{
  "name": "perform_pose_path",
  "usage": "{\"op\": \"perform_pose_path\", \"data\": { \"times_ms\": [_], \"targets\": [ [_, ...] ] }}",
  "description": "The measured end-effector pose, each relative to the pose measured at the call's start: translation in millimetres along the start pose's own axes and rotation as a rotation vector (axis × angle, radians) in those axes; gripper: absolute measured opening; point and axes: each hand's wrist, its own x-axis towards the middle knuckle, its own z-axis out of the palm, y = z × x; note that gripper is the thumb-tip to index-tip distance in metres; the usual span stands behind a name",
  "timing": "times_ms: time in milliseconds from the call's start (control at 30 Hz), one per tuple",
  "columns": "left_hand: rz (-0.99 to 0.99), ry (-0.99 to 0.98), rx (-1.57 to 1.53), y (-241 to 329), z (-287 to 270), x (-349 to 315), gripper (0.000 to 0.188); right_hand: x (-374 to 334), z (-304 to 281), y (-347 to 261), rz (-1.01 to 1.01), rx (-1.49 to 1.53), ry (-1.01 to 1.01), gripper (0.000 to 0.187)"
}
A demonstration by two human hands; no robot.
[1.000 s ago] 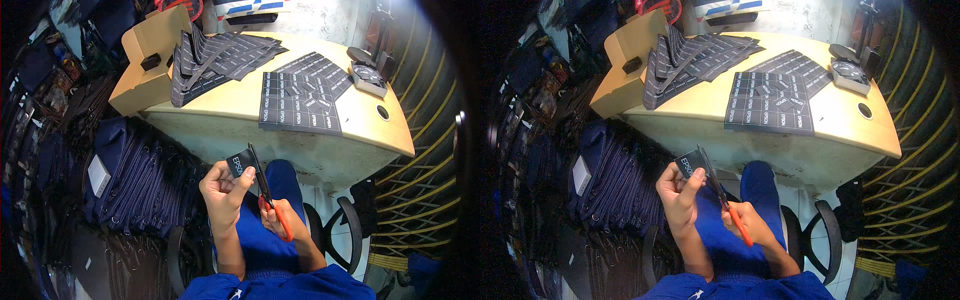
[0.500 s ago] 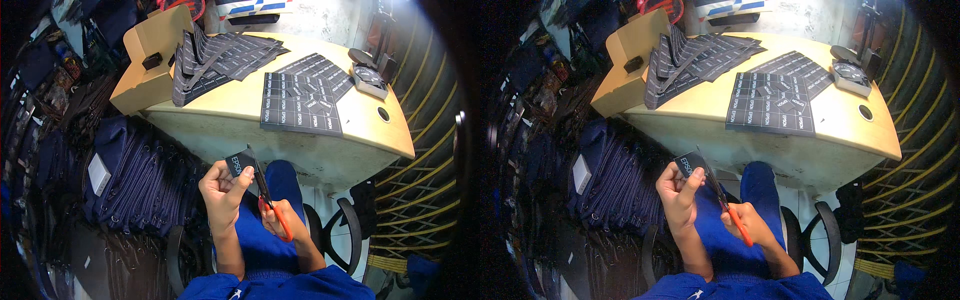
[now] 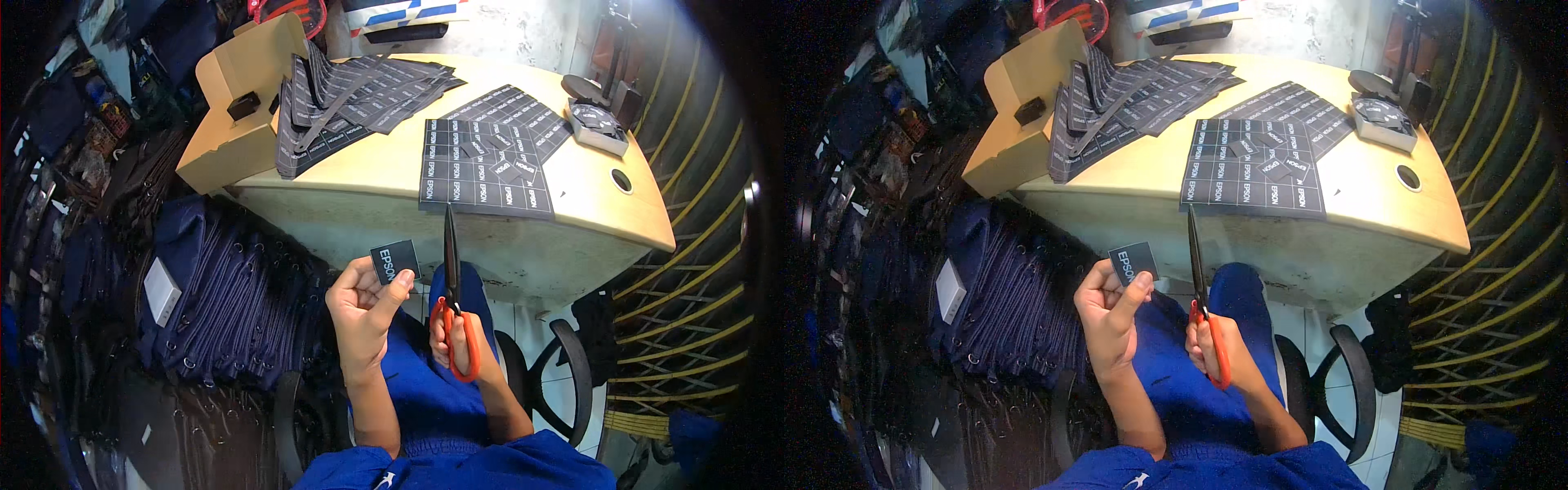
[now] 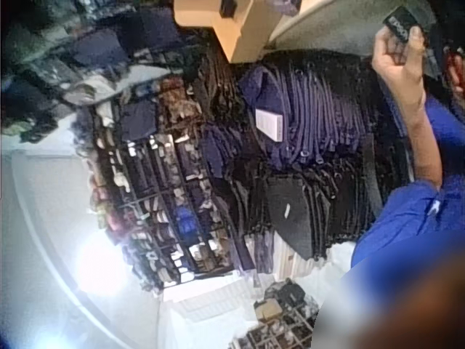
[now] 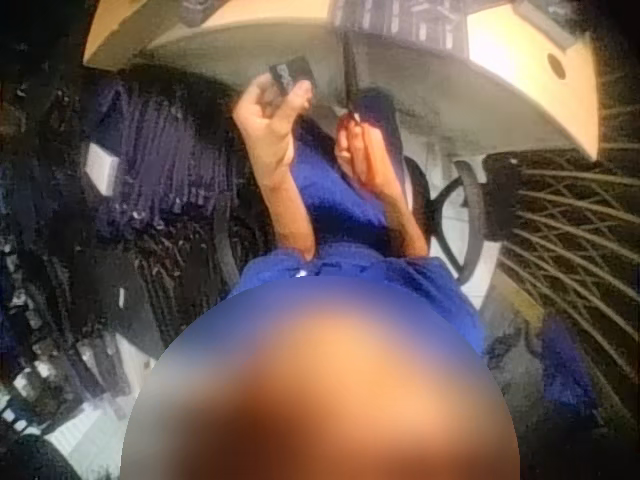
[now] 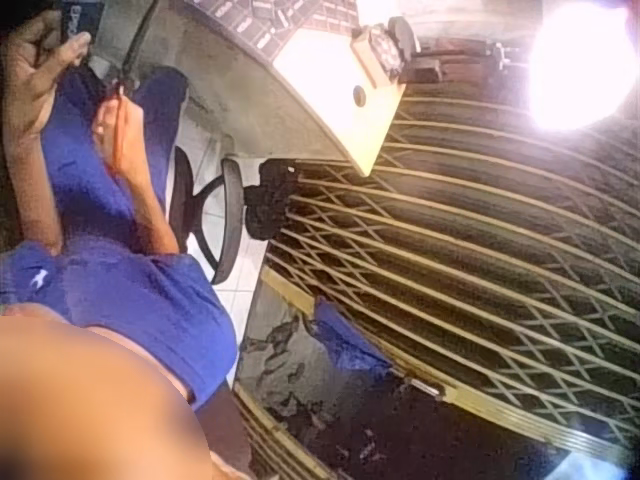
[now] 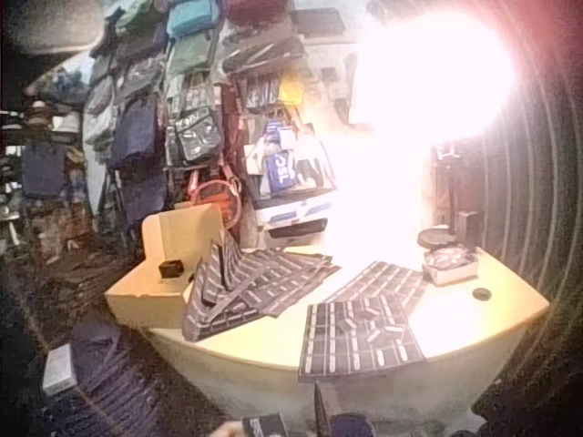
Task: Cutting individual clothing or product labels from a larger printed sheet using orange-handled scissors.
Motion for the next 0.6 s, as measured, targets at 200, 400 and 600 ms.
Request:
{"op": "perform_pose_path", "data": {
  "times_ms": [200, 400, 600],
  "targets": [
    [-0.035, -0.066, 0.055, -5, 10, 13, 0.021, 16, -14, 19, 0.023, -0.223, -0.003, 0.042],
    [-0.005, -0.259, 0.228, -7, 38, 63, 0.020, 38, -22, 47, 0.032, -0.420, 0.060, 0.042],
    [-0.061, -0.640, 0.543, -33, 81, 133, 0.026, 52, -57, 94, 0.099, -0.707, 0.071, 0.054]
  ]
}}
